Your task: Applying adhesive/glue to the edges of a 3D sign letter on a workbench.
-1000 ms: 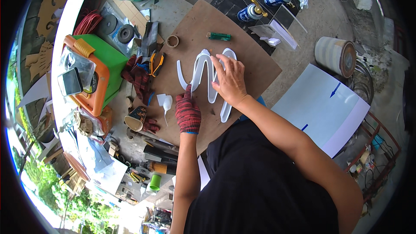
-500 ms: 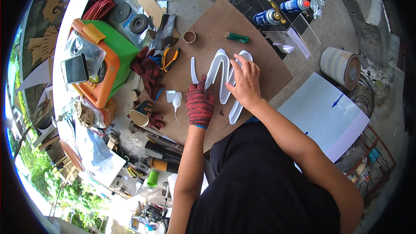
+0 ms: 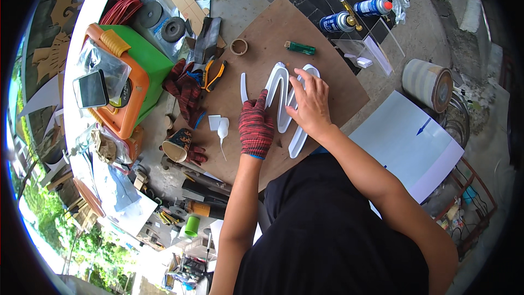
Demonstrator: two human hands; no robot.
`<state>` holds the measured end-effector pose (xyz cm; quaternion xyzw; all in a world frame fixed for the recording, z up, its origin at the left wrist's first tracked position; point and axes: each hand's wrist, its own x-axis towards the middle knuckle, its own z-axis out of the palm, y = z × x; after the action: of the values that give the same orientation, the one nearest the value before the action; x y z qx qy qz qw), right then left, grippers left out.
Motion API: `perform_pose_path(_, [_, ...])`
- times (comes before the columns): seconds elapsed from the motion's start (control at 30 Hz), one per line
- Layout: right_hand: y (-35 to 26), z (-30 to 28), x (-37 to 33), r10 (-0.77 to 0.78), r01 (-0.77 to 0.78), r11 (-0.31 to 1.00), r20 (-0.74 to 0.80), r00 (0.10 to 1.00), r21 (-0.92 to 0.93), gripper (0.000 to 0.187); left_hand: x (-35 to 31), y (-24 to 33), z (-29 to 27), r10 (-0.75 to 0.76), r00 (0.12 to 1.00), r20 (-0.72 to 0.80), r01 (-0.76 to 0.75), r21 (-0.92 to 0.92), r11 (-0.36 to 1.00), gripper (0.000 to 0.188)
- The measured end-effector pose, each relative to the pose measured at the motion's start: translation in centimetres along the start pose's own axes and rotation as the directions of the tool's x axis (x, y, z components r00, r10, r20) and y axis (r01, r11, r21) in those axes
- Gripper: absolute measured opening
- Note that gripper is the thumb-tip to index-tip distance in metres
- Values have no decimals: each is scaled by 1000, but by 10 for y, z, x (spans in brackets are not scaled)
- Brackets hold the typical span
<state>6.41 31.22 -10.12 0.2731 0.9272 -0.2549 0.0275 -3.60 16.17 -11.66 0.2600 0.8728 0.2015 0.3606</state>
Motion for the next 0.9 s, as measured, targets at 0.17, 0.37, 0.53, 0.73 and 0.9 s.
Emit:
perform_pose_path(0.17, [1, 1, 0, 6, -6, 1000, 10, 1000, -1, 79, 5, 2, 4, 97, 992, -80, -97, 2, 995, 67])
perform_pose_path(0.37, [3, -3, -1, -6, 7, 1000, -7, 1000, 31, 80, 10, 6, 2, 44, 998, -49, -48, -68, 997, 72])
perform_pose_path(0.53, [7, -7, -4, -35, 36, 995, -8, 999, 97, 78, 10, 2, 6, 44, 996, -80, -51, -85, 995, 73])
perform_pose_path(0.73, [6, -7, -2, -40, 40, 995, -1, 999, 95, 74, 11, 0, 7, 60, 993, -99, -70, -104, 992, 74])
perform_pose_path(0.9, [7, -6, -3, -47, 49, 993, -15, 999, 110, 72, 14, 3, 6, 68, 995, -68, -69, -11, 998, 74])
